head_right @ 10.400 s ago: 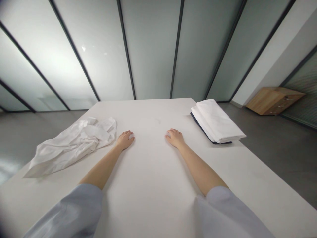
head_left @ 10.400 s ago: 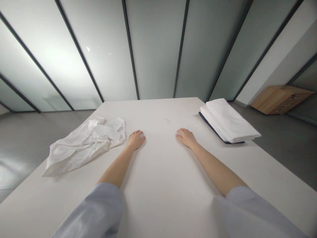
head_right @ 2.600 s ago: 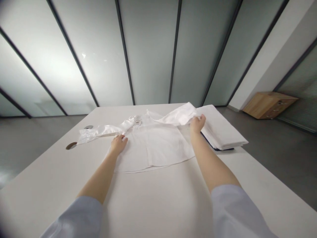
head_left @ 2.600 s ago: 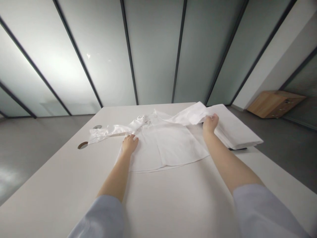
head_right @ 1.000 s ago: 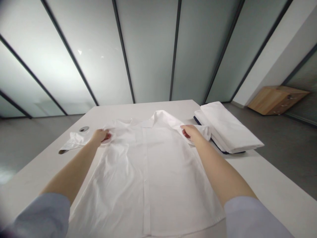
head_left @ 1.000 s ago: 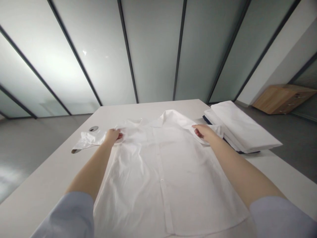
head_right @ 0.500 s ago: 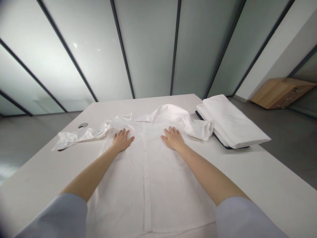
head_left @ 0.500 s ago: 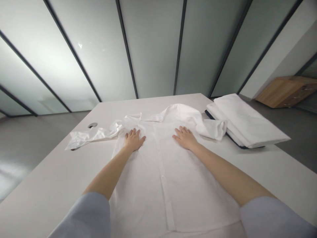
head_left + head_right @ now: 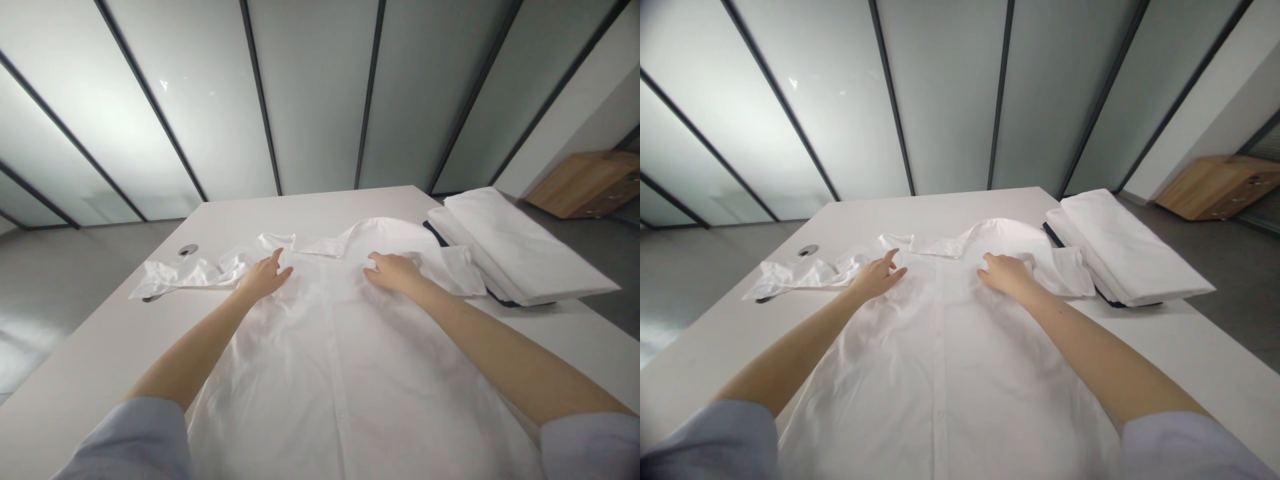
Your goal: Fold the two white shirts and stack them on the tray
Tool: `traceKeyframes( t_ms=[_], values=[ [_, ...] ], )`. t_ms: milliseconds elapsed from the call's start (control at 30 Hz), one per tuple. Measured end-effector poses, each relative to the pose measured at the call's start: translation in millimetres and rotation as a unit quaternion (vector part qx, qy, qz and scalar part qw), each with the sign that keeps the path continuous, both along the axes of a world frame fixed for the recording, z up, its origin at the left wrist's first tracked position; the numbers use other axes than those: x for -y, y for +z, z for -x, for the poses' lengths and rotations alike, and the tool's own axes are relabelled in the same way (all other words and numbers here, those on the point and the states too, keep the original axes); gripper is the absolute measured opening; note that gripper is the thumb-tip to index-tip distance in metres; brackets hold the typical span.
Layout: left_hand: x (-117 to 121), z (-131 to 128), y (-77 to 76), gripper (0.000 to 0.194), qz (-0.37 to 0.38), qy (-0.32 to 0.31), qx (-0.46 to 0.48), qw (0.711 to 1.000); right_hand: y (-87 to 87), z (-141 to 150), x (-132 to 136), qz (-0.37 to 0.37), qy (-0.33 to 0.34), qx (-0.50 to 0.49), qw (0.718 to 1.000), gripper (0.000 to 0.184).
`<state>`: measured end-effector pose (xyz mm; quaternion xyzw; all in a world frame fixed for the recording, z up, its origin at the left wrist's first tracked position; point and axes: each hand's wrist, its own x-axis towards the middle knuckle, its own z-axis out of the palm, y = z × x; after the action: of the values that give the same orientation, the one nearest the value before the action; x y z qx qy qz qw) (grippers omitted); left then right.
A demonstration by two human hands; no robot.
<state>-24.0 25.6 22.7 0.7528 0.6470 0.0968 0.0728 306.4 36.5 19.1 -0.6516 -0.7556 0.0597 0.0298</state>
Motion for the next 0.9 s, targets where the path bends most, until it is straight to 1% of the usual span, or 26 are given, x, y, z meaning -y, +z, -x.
traceKeyframes(
  t_ms=[67, 100, 167, 233, 300, 367, 400, 467, 500, 533, 567, 600, 633, 700, 733, 767, 800, 833, 900],
  values=[
    [-22.3, -2.0, -4.8, 0.070, -0.032, 0.006, 0.059, 0.998, -2.5, 5.7, -22.8, -0.002, -0.005, -0.111, 0.994, 0.049],
    [-34.3, -4.2, -8.6, 0.071, -0.034, 0.016, 0.088, 0.995, -4.9, 10.2, -34.5, 0.004, -0.008, -0.174, 0.985, 0.051],
    [-57.4, -9.7, -17.0, 0.069, -0.016, 0.044, 0.150, 0.988, -11.1, 21.1, -56.3, 0.028, -0.022, -0.288, 0.957, 0.053],
    [-77.0, -15.5, -24.1, 0.062, 0.013, 0.069, 0.219, 0.973, -17.9, 33.0, -74.4, 0.055, -0.040, -0.367, 0.928, 0.048],
    [-92.0, -20.4, -27.6, 0.052, 0.035, 0.092, 0.291, 0.951, -23.2, 44.0, -89.0, 0.073, -0.059, -0.411, 0.907, 0.034],
    [-103.2, -24.1, -26.2, 0.044, 0.055, 0.119, 0.361, 0.923, -25.0, 53.3, -101.2, 0.090, -0.089, -0.430, 0.894, 0.023],
    [-107.8, -25.7, -23.8, 0.043, 0.067, 0.129, 0.394, 0.908, -24.1, 57.3, -106.7, 0.097, -0.106, -0.439, 0.887, 0.023],
    [-115.2, -28.9, -16.3, 0.048, 0.079, 0.130, 0.467, 0.871, -18.5, 63.6, -116.1, 0.090, -0.125, -0.483, 0.862, 0.030],
    [-117.8, -30.7, -11.9, 0.053, 0.071, 0.123, 0.503, 0.853, -14.1, 66.1, -119.6, 0.069, -0.123, -0.514, 0.846, 0.037],
    [-119.2, -32.8, -7.6, 0.058, 0.053, 0.115, 0.529, 0.839, -9.1, 68.0, -121.6, 0.040, -0.112, -0.541, 0.832, 0.045],
    [-119.1, -35.0, -3.9, 0.061, 0.030, 0.109, 0.538, 0.835, -3.9, 69.3, -122.0, 0.009, -0.096, -0.558, 0.824, 0.051],
    [-117.1, -37.6, -0.9, 0.062, 0.010, 0.106, 0.522, 0.846, 0.9, 69.9, -120.3, -0.014, -0.078, -0.557, 0.827, 0.056],
    [-112.9, -40.2, 0.9, 0.063, -0.004, 0.102, 0.480, 0.871, 4.8, 69.7, -116.3, -0.027, -0.059, -0.538, 0.840, 0.060],
    [-96.9, -45.2, 0.8, 0.067, 0.003, 0.075, 0.336, 0.939, 8.7, 66.0, -101.6, -0.029, -0.019, -0.460, 0.887, 0.065],
    [-85.4, -47.1, -1.0, 0.069, 0.013, 0.051, 0.250, 0.967, 8.3, 62.3, -91.1, -0.028, 0.003, -0.411, 0.911, 0.067],
    [-72.2, -48.3, -3.7, 0.071, 0.023, 0.026, 0.165, 0.986, 6.3, 57.3, -79.0, -0.031, 0.025, -0.359, 0.933, 0.067],
    [-57.8, -48.9, -7.2, 0.072, 0.034, 0.005, 0.089, 0.995, 3.0, 51.0, -65.7, -0.036, 0.049, -0.305, 0.950, 0.066],
    [-43.2, -48.6, -11.1, 0.072, 0.043, -0.006, 0.027, 0.999, -1.3, 43.6, -51.7, -0.040, 0.073, -0.252, 0.964, 0.064],
    [-16.4, -45.9, -19.6, 0.072, 0.063, 0.004, -0.055, 0.996, -11.2, 27.0, -23.7, -0.045, 0.109, -0.145, 0.982, 0.059]
  ],
)
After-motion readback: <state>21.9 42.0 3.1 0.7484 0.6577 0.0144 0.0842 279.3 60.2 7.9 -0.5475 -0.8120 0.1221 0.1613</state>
